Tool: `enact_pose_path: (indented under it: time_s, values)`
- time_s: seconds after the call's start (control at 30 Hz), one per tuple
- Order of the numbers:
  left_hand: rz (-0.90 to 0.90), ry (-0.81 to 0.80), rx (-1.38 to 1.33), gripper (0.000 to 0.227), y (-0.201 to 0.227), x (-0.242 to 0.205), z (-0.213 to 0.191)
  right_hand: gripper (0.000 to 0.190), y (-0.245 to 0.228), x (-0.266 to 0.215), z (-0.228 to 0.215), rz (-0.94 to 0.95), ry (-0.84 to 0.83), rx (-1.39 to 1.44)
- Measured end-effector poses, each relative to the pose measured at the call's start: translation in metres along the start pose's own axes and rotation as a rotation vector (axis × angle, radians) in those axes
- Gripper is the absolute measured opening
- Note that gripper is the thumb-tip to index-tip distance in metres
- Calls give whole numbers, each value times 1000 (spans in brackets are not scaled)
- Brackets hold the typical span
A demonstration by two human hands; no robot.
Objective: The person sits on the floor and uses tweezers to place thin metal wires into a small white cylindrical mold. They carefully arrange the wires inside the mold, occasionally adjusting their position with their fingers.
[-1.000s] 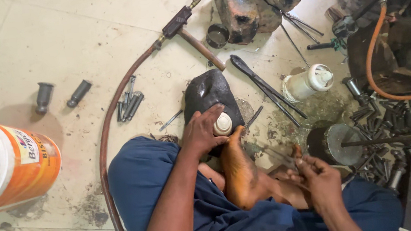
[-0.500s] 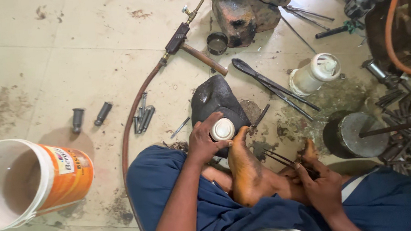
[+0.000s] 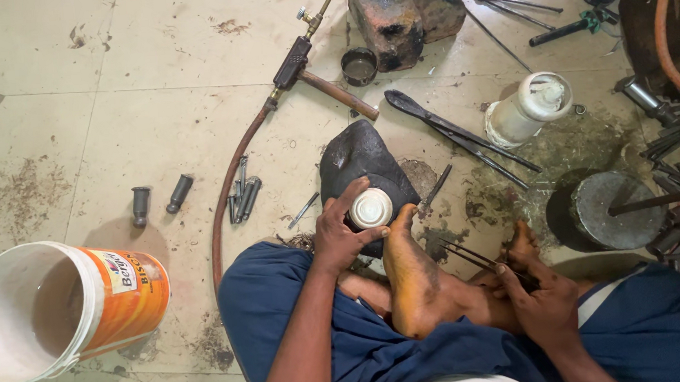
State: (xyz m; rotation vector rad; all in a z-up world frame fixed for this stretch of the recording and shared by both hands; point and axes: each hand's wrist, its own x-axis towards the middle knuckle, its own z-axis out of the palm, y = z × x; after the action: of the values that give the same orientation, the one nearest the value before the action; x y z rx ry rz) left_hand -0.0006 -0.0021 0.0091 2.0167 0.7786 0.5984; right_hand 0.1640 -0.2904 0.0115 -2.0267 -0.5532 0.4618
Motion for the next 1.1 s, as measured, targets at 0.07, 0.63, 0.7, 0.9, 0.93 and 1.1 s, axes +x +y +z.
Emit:
enact_pose_path:
  time_s: [0.07,0.63,0.7,0.9,0.93,1.1]
  values:
    - [22,6,-15,95,4,0,-1,30,0,0,1,-9,11,-37]
    - [21,-13,64,94,5,5,5,33,1,0,1,-19,-1,-119]
    - [72,-24,106,91,1,7,5,34,1,0,2,-21,6,-128]
    - [99,-47,141,88,-3,7,7,33,3,0,3,-89,26,-182]
    - [83,-54,143,88,-4,7,7,32,3,0,3,-100,27,-176]
    - [55,-81,142,86,-7,9,7,32,6,0,4,-135,39,-178]
